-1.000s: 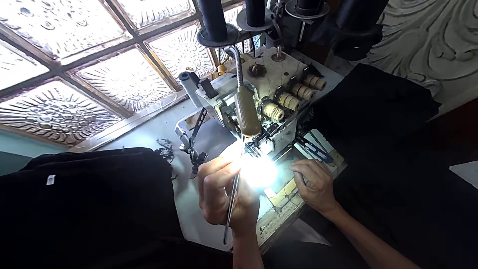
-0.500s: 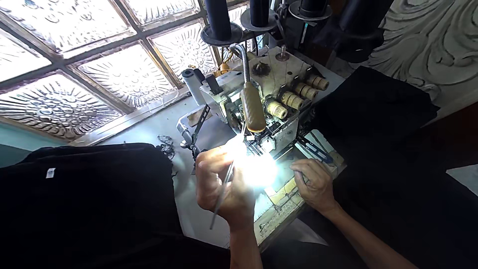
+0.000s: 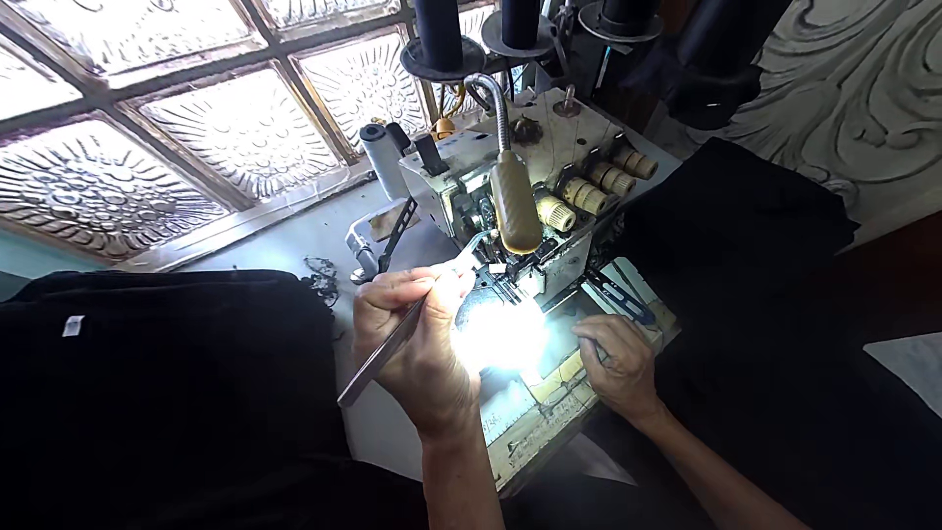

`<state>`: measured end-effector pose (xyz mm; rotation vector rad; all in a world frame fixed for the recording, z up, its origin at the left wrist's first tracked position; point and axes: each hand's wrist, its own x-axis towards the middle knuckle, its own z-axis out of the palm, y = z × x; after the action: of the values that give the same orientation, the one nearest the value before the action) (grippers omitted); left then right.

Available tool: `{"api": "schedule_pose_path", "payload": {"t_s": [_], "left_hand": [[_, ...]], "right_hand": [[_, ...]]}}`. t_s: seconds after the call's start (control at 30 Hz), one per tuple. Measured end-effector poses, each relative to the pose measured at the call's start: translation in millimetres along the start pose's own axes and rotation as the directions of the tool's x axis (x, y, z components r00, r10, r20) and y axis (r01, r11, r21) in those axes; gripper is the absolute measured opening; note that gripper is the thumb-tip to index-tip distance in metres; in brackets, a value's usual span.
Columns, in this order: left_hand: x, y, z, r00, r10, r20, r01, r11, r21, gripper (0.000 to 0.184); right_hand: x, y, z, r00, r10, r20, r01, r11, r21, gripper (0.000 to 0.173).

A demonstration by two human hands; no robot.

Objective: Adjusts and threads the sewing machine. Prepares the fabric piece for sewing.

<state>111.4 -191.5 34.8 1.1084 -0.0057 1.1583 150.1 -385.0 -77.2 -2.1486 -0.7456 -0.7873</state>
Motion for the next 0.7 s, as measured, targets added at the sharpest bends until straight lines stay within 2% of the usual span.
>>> {"api": "schedule_pose_path", "payload": {"t_s": [0.17,0.4,0.6,0.7], "left_hand": [[-1,0,-2,1.0,-0.021,-0.016,0.021,1.0,-0.016,0.023],[-3,2,-6,0.995,-0.061,-0.076,0.048,0.985,-0.168,0.023],[-5,3,-6,0.96,-0.089,-0.267,0.043,0.984,-0.174,0.025],[-6,3,-3,0.945,-0.086,-0.314,0.043,0.989,-0.142,0.023]], "right_hand": [[0,0,0,1.0,-0.001,0.004,0.001,1.0,-0.013,0.021],[1,1,-1,1.0,-0.003,0.017,0.004,1.0,-0.017,0.02],[0,1,-1,0.999,0.003,0.034,-0.002,1.0,-0.006,0.02],[11,-9,-8,1.0,0.019,0.003,-0.019,0.995,0.1,0.017]]}}
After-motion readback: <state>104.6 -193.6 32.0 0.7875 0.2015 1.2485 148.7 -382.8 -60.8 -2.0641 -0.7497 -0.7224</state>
